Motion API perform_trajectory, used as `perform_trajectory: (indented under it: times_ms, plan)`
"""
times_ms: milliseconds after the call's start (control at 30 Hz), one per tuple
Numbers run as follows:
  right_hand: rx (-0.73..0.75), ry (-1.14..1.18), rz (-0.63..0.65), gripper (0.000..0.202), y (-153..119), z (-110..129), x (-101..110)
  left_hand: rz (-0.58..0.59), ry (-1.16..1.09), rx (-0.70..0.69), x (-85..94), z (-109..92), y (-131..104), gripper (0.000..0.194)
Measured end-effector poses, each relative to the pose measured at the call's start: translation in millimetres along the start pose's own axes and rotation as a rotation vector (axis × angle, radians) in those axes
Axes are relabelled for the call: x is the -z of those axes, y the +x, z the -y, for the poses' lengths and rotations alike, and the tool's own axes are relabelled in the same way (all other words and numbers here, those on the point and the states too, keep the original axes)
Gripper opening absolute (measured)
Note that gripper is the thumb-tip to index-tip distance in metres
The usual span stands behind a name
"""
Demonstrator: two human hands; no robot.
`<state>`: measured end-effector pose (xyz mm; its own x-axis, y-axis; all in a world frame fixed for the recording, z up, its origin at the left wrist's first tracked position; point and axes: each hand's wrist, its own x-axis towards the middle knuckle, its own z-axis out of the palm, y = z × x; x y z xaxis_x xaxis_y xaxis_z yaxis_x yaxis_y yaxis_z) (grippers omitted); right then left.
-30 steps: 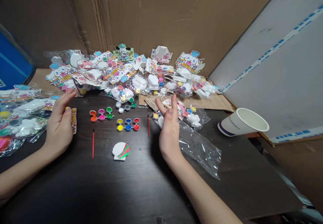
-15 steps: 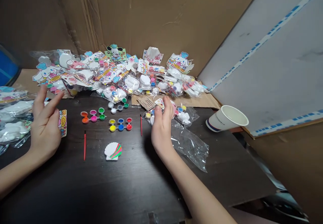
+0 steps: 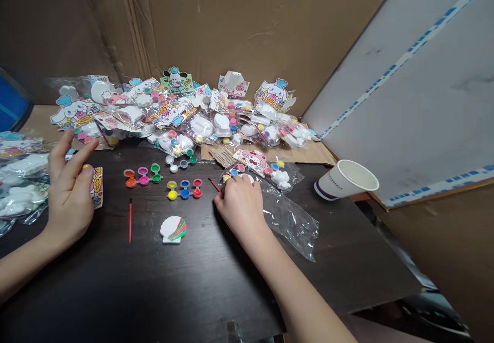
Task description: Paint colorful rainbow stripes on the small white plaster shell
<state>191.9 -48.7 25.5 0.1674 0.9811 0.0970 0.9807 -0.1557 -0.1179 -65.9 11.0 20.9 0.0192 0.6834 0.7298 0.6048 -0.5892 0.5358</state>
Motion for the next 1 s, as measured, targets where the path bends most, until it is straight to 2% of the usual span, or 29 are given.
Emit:
perform_trajectory:
  times_ms: [67,133,267,367,500,567,633,700,867,1000]
  plan:
    - [-0.026,-0.009,-0.016,0.013,0,1,0,-0.015,-0.004,-0.012,0.9,-2,0,0.038]
    - [-0.062,0.083,-0.056,0.014,1,-2,0,-0.031,-0.007,-0.029,2.5,-6,0,0.038]
    - [-0.112,0.572,-0.115,0.010,3,-12,7,-0.077,-0.036,-0.136,6.1,-21,-4,0.036]
    - [-0.034,0.958,-0.104,0.005,1,-16,17,0.004,-0.103,-0.072,6.8,-33,-11,0.032]
    - [0.063,1.376,-0.158,0.006,-4,-14,27,0.225,-0.106,-0.020,3.6,-45,-28,0.028]
    - [0.122,1.502,-0.117,0.014,-6,-8,27,0.340,-0.081,-0.021,0.9,-50,-40,0.028]
    - [0.121,1.543,-0.038,0.026,-7,1,23,0.476,-0.029,-0.010,-1.9,-53,-51,0.032]
    - [0.057,1.546,-0.012,0.023,-6,11,16,0.554,-0.009,-0.009,-4.4,-54,-59,0.037]
    - [-0.056,1.483,-0.163,0.031,-1,28,-6,0.534,-0.027,-0.008,-8.1,-49,-62,0.045]
    - [-0.058,1.422,-0.186,0.030,1,31,-20,0.495,-0.069,0.016,-9.0,-48,-59,0.045]
